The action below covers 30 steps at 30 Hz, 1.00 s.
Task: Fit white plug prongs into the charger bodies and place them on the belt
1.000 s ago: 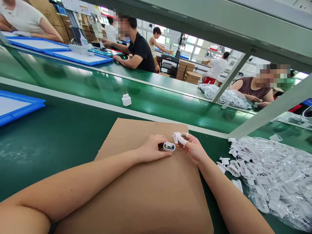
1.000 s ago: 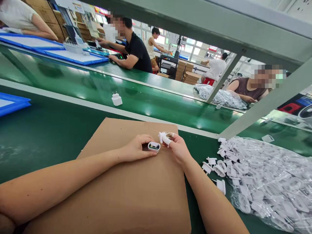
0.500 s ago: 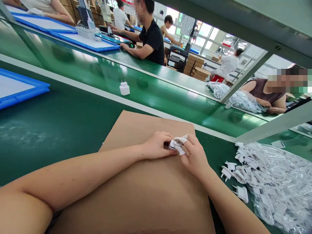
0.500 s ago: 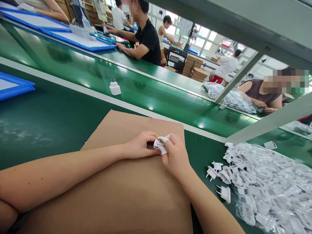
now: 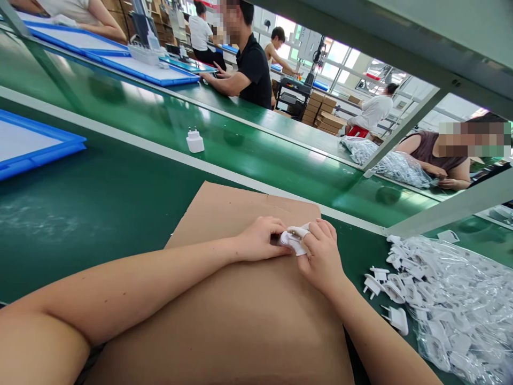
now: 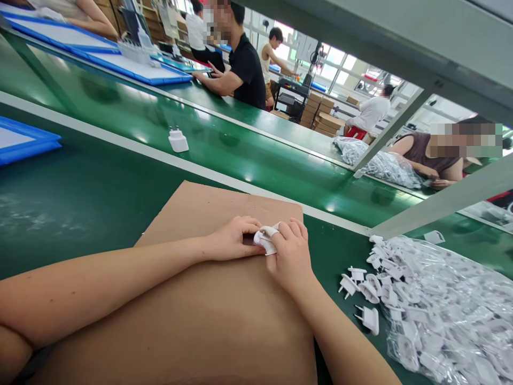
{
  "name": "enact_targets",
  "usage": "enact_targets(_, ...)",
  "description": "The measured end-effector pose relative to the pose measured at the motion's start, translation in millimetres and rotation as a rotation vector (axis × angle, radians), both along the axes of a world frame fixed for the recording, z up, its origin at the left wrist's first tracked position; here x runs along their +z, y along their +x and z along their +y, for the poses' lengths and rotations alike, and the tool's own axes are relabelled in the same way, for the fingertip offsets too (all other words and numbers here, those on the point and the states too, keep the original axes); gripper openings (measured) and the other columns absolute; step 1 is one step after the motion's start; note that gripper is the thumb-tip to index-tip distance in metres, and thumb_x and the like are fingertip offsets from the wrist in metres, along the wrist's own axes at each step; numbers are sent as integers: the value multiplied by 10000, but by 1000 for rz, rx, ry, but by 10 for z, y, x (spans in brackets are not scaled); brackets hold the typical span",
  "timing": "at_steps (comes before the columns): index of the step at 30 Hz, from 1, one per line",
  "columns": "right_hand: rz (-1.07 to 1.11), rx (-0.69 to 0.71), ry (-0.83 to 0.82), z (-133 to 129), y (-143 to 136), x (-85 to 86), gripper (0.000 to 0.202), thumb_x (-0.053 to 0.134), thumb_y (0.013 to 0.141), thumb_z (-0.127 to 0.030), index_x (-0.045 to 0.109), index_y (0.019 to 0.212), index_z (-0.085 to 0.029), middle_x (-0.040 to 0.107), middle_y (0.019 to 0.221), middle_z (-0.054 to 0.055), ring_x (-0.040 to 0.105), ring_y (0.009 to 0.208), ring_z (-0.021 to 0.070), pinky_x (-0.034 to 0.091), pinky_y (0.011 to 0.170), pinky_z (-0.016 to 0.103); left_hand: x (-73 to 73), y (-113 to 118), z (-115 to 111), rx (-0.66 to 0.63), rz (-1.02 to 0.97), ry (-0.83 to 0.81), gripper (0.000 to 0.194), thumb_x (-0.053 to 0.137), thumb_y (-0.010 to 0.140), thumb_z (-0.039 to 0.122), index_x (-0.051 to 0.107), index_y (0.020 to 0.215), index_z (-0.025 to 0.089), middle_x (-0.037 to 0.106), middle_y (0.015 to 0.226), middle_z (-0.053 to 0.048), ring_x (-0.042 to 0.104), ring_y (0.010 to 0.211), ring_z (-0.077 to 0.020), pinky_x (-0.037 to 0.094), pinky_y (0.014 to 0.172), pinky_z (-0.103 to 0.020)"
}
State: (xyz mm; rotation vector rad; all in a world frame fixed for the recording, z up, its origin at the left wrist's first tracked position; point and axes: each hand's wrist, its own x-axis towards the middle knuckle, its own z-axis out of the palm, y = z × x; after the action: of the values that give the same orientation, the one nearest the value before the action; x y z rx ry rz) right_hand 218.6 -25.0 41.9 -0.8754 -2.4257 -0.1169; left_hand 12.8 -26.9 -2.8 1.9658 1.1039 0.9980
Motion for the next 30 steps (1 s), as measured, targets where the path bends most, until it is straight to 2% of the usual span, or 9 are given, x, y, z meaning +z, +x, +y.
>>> enact_targets(3, -67, -29, -90, -3, -11, 13, 182, 547, 802, -97, 646, 856, -239, 560, 835, 39, 532, 863, 233, 381, 1104, 447, 11, -2, -1, -10, -4, -2, 192, 795, 826, 414, 787, 910, 242, 737, 970, -32, 663, 922, -227, 474, 918, -370)
enact_targets(6, -103, -76, -146, -3, -27, 37, 227, 556, 774, -82, 663, 899, -239, 574, 850, 35, 549, 880, 231, 333, 1148, 450, 12, -4, 0, -14, -10, -15, 181, 796, 819, 408, 788, 900, 246, 734, 985, -34, 660, 936, -231, 476, 918, -370)
enact_targets(11, -129, -165, -223, -3, -66, 70, 282, 568, 696, -62, 665, 895, -236, 589, 856, 29, 566, 899, 225, 311, 1148, 441, -11, -10, 10, -8, -1, -25, 198, 797, 818, 415, 780, 885, 230, 729, 963, -37, 656, 923, -228, 482, 881, -357)
enact_targets(15, -117, -169, -168, -3, -67, 54, 221, 574, 707, -81, 650, 846, -235, 603, 861, 34, 562, 895, 225, 313, 1128, 445, -14, -15, 13, -13, 2, -29, 198, 797, 820, 412, 777, 897, 230, 725, 975, -37, 654, 936, -229, 481, 880, -352)
enact_targets(19, -68, -135, -126, 11, -43, 19, 263, 565, 703, -56, 658, 862, -244, 598, 820, 14, 554, 852, 211, 321, 1109, 432, -7, -20, 13, -18, 20, -31, 195, 798, 827, 407, 783, 921, 237, 718, 986, -33, 646, 950, -227, 473, 914, -357)
enact_targets(25, -95, -119, -4, 13, -30, 21, 227, 571, 709, -45, 644, 790, -244, 597, 786, 8, 557, 891, 221, 225, 1172, 470, -29, -29, 33, -44, 18, -29, 202, 792, 835, 411, 776, 910, 224, 706, 986, -39, 650, 913, -217, 493, 869, -342)
enact_targets(27, -88, -102, -10, 26, -26, 27, 233, 569, 708, -43, 646, 794, -245, 599, 792, 6, 560, 910, 223, 204, 1185, 489, -36, -27, 38, -48, 11, -32, 210, 786, 836, 414, 773, 911, 218, 701, 983, -44, 651, 897, -213, 499, 844, -335)
enact_targets(30, -55, -89, -107, 71, -14, 1, 196, 575, 704, -57, 627, 762, -236, 587, 806, 10, 563, 902, 220, 226, 1183, 518, -32, -17, 35, -38, -5, -33, 238, 774, 835, 427, 761, 916, 204, 697, 966, -51, 649, 875, -212, 497, 807, -333)
